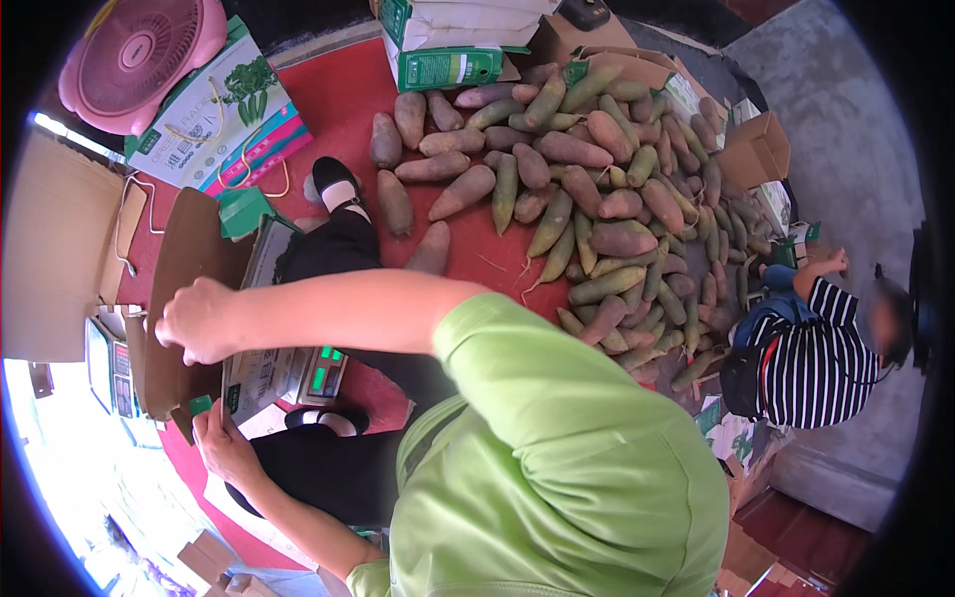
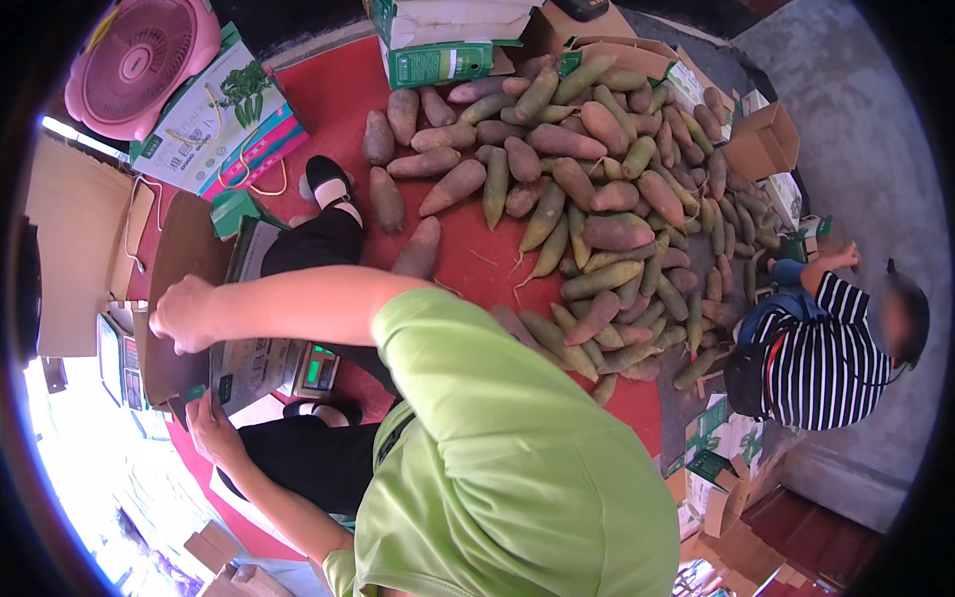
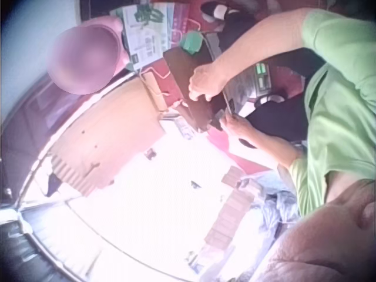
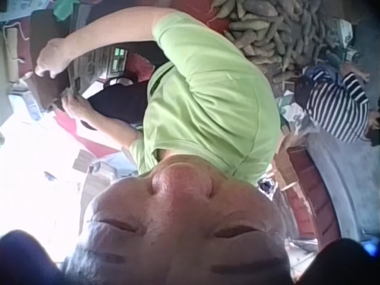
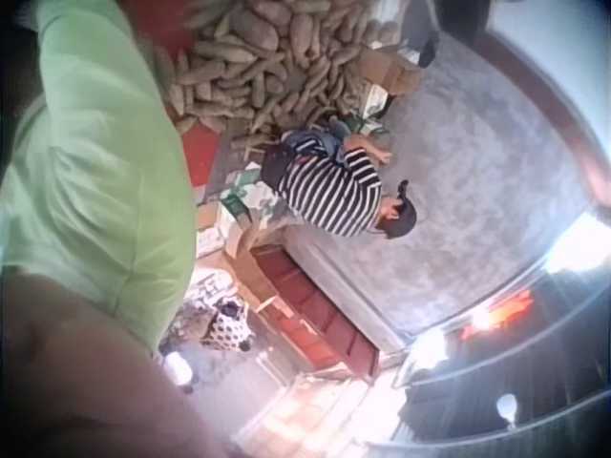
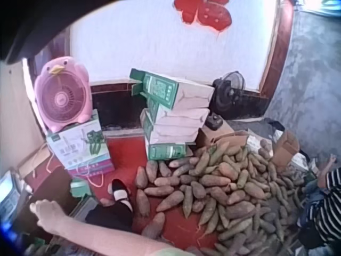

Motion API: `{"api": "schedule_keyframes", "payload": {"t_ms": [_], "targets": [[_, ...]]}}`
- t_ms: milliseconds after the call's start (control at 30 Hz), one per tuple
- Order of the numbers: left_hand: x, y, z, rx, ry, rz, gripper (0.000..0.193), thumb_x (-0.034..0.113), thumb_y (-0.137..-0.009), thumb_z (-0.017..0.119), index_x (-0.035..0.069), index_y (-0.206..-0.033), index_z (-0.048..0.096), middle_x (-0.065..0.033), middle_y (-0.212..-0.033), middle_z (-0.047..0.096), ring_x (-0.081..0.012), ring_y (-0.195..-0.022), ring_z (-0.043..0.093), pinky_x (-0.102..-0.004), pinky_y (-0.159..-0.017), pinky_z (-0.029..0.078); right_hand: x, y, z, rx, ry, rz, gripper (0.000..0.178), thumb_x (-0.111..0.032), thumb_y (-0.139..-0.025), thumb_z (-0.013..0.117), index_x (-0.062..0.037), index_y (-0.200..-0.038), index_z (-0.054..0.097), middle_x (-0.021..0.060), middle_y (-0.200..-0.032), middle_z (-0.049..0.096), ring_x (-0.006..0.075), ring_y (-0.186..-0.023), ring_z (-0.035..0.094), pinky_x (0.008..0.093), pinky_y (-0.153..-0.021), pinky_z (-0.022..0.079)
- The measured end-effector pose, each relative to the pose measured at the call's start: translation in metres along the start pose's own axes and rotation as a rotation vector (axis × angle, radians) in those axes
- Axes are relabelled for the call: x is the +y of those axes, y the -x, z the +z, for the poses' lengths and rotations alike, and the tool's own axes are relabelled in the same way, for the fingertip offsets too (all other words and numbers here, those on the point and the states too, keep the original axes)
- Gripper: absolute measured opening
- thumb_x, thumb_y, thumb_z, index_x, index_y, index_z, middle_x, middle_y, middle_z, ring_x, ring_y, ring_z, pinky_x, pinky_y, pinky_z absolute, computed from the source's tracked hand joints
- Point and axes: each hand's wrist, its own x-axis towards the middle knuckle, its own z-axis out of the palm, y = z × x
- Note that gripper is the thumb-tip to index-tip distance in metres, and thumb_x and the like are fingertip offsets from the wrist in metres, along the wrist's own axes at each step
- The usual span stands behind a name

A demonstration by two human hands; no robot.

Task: Sort and pack radishes into cardboard boxes and weigh them on a scale.

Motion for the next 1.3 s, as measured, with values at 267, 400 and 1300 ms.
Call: {"api": "schedule_keyframes", "payload": {"t_ms": [267,400,1300], "targets": [[-0.005,0.002,0.003,0.03,-0.013,0.019,0.018,0.01,-0.084,0.063,0.014,-0.101,0.069,-0.0034,-0.093,0.06,-0.0247,-0.086,0.061,-0.0371,-0.068,0.049,0.096,0.157,-0.064,0.659,-0.359,0.358,0.014,-0.012,-0.081,0.065,-0.0048,-0.094,0.066,0.0097,-0.085,0.067,0.0207,-0.078,0.066,0.0321,-0.07,0.051],[-0.008,0.0,0.004,0.017,-0.022,0.005,0.014,0.015,-0.086,0.063,0.012,-0.099,0.069,-0.0036,-0.092,0.061,-0.024,-0.085,0.062,-0.0362,-0.068,0.049,0.189,0.292,-0.013,0.522,-0.135,0.791,0.02,-0.014,-0.08,0.063,-0.0033,-0.096,0.064,0.0146,-0.094,0.066,0.0292,-0.088,0.065,0.0376,-0.076,0.05],[-0.029,0.001,0.019,0.034,-0.021,0.074,0.017,0.013,-0.088,0.062,0.007,-0.103,0.068,-0.0072,-0.093,0.06,-0.0268,-0.086,0.058,-0.0389,-0.075,0.047,0.192,0.576,0.039,-0.828,0.617,1.275,0.03,-0.022,-0.091,0.05,-0.0221,-0.12,0.058,0.0027,-0.123,0.052,0.022,-0.119,0.045,0.0521,-0.093,0.035]]}}
